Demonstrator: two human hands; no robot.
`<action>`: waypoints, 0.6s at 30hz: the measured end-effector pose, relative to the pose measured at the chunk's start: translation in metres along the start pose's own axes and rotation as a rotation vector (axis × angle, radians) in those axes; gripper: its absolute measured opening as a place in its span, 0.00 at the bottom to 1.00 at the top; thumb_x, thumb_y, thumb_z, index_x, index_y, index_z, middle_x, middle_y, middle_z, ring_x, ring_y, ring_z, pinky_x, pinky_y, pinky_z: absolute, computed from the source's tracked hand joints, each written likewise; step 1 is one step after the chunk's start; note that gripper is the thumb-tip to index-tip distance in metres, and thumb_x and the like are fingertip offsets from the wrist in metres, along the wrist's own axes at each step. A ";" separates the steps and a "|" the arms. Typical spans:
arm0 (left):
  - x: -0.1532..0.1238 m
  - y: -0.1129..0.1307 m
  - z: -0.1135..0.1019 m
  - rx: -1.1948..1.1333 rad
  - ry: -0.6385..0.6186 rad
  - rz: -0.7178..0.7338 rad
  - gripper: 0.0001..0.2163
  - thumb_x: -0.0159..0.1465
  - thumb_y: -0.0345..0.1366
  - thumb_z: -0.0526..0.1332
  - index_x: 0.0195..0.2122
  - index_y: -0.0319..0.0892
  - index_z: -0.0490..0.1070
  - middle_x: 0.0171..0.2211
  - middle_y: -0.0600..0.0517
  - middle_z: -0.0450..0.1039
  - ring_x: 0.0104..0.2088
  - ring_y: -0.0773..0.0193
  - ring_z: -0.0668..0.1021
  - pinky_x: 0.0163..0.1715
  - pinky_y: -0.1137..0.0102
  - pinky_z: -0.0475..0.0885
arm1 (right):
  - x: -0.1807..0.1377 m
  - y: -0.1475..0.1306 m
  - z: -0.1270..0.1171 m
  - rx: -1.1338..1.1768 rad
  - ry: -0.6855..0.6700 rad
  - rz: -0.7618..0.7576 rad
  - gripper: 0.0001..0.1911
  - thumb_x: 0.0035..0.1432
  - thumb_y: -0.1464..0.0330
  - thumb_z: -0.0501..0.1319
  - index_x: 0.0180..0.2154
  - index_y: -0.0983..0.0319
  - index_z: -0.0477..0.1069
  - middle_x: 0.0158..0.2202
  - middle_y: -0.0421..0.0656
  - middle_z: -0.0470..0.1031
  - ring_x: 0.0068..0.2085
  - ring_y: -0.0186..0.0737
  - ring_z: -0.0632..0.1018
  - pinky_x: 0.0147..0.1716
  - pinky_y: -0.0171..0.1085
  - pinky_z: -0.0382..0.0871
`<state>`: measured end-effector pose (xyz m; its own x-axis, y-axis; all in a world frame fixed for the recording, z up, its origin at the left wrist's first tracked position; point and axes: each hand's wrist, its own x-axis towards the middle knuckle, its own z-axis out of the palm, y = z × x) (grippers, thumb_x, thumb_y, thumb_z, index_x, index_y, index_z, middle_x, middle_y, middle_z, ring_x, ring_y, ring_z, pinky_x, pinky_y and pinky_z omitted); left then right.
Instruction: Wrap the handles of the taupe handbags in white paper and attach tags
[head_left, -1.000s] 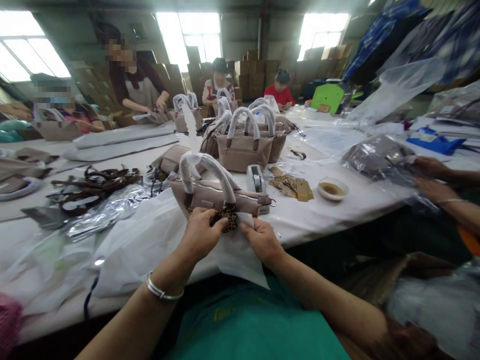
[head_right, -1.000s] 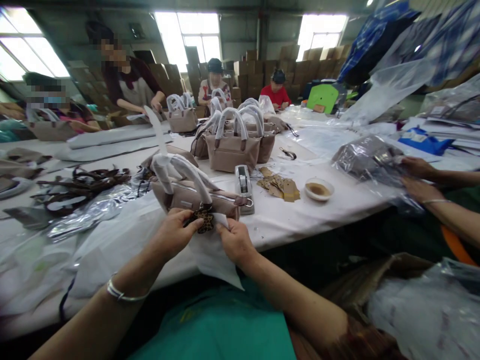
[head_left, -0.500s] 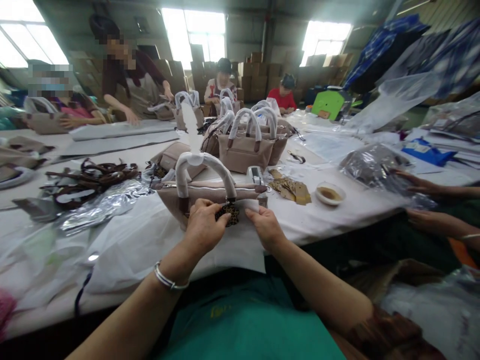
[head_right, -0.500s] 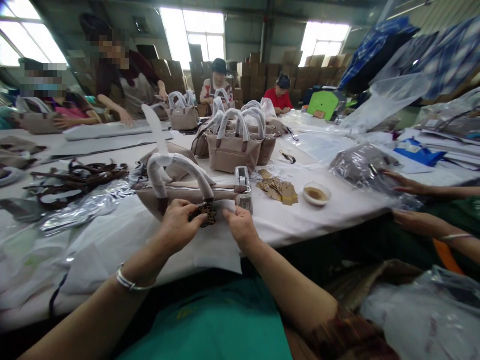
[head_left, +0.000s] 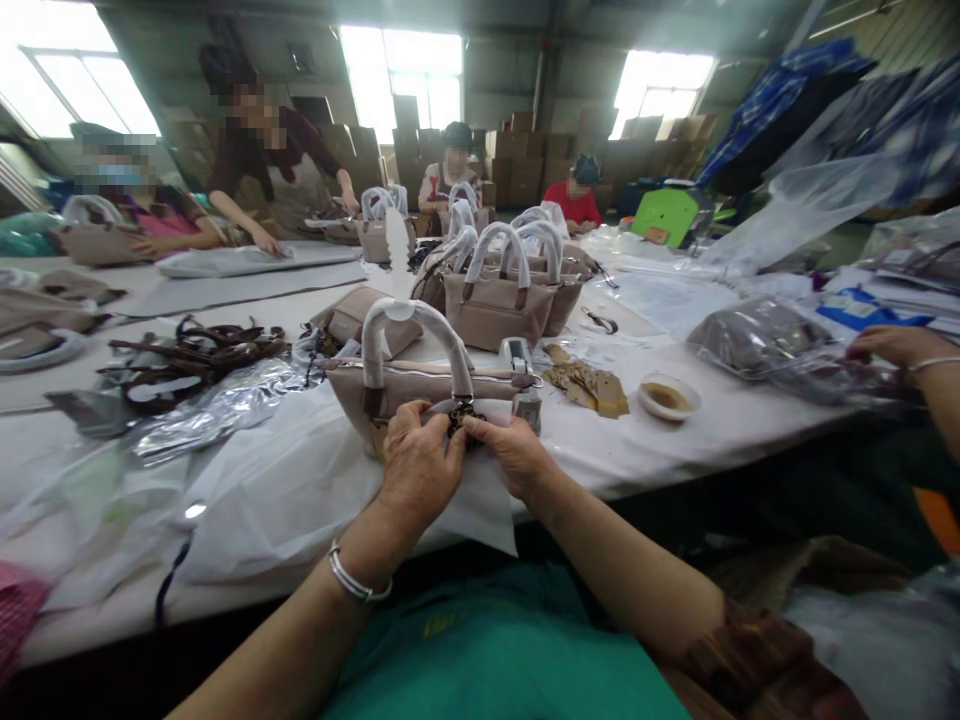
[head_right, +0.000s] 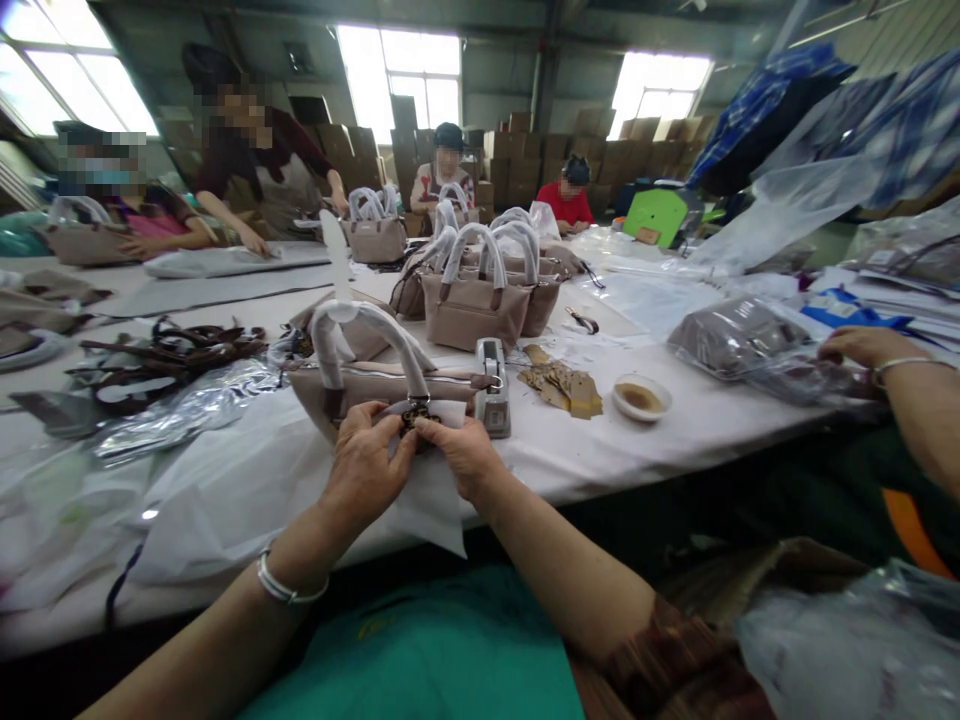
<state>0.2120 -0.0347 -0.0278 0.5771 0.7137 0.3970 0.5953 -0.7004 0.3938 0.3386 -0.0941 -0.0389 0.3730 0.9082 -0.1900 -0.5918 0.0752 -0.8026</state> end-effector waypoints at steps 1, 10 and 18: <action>-0.002 -0.001 0.000 -0.028 -0.004 0.028 0.14 0.66 0.43 0.58 0.41 0.38 0.76 0.51 0.36 0.66 0.56 0.45 0.67 0.59 0.51 0.64 | 0.001 0.001 0.001 0.012 0.008 0.015 0.20 0.37 0.63 0.76 0.35 0.63 0.79 0.33 0.42 0.81 0.36 0.43 0.79 0.43 0.41 0.72; -0.009 -0.045 -0.006 -0.654 -0.044 -0.281 0.25 0.59 0.45 0.64 0.54 0.37 0.68 0.43 0.44 0.76 0.42 0.56 0.78 0.45 0.63 0.74 | 0.005 0.005 -0.007 -0.018 0.069 0.055 0.19 0.37 0.63 0.76 0.34 0.62 0.80 0.31 0.41 0.82 0.34 0.43 0.79 0.40 0.42 0.73; -0.005 -0.053 -0.014 -0.767 -0.199 -0.420 0.16 0.60 0.50 0.61 0.34 0.40 0.76 0.29 0.52 0.77 0.31 0.61 0.76 0.32 0.71 0.69 | 0.001 0.002 -0.007 -0.080 0.047 0.067 0.20 0.37 0.63 0.77 0.35 0.63 0.80 0.33 0.43 0.82 0.34 0.44 0.80 0.40 0.43 0.74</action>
<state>0.1695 -0.0017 -0.0391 0.5246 0.8509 -0.0273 0.2827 -0.1438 0.9484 0.3430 -0.0963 -0.0443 0.3690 0.8894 -0.2698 -0.5587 -0.0197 -0.8292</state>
